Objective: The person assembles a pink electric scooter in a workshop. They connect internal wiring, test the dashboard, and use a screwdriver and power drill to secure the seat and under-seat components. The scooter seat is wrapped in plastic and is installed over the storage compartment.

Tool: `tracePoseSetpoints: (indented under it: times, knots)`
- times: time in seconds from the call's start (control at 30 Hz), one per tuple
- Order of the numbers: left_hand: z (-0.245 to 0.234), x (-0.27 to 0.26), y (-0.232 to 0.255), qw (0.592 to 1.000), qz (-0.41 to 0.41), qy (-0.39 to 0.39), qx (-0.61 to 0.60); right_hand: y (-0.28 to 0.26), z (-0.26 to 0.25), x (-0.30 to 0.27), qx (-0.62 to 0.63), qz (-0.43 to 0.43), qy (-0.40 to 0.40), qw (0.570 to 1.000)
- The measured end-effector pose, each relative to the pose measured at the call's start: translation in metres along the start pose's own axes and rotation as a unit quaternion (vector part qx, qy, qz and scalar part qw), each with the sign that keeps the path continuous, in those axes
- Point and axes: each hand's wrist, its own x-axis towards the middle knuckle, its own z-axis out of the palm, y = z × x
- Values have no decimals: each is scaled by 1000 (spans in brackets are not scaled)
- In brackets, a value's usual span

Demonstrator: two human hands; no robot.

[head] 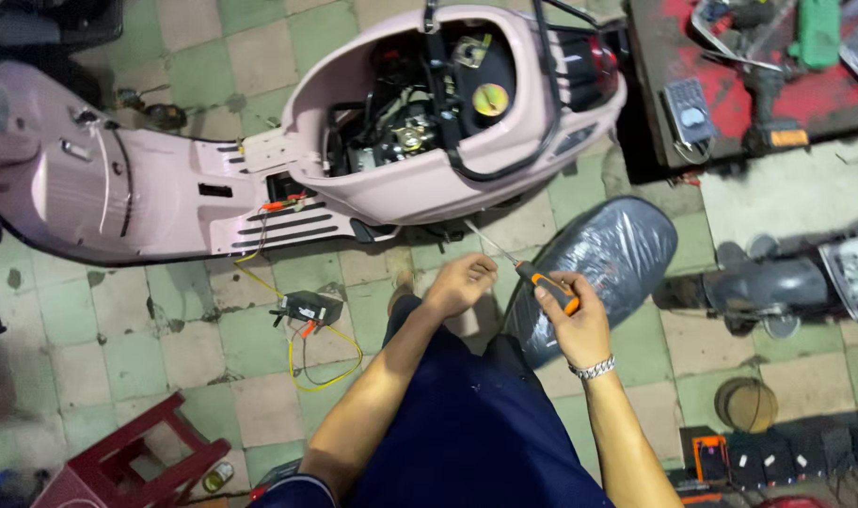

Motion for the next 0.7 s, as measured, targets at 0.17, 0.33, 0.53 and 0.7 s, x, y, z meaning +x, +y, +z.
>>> tracePoseSetpoints:
  times: [0.17, 0.33, 0.53, 0.7]
  knots:
    - [-107, 23, 1, 989, -41, 143, -18, -68, 88, 72, -43, -7, 15, 999]
    - [-210, 71, -11, 960, 42, 242, 136, -116, 195, 158, -130, -70, 53, 988]
    - [-285, 149, -74, 946, -9, 204, 251, -122, 277, 239, -226, -31, 15, 974]
    - [-289, 177, -95, 952, -133, 134, 241, -78, 330, 290, -241, -10, 21, 970]
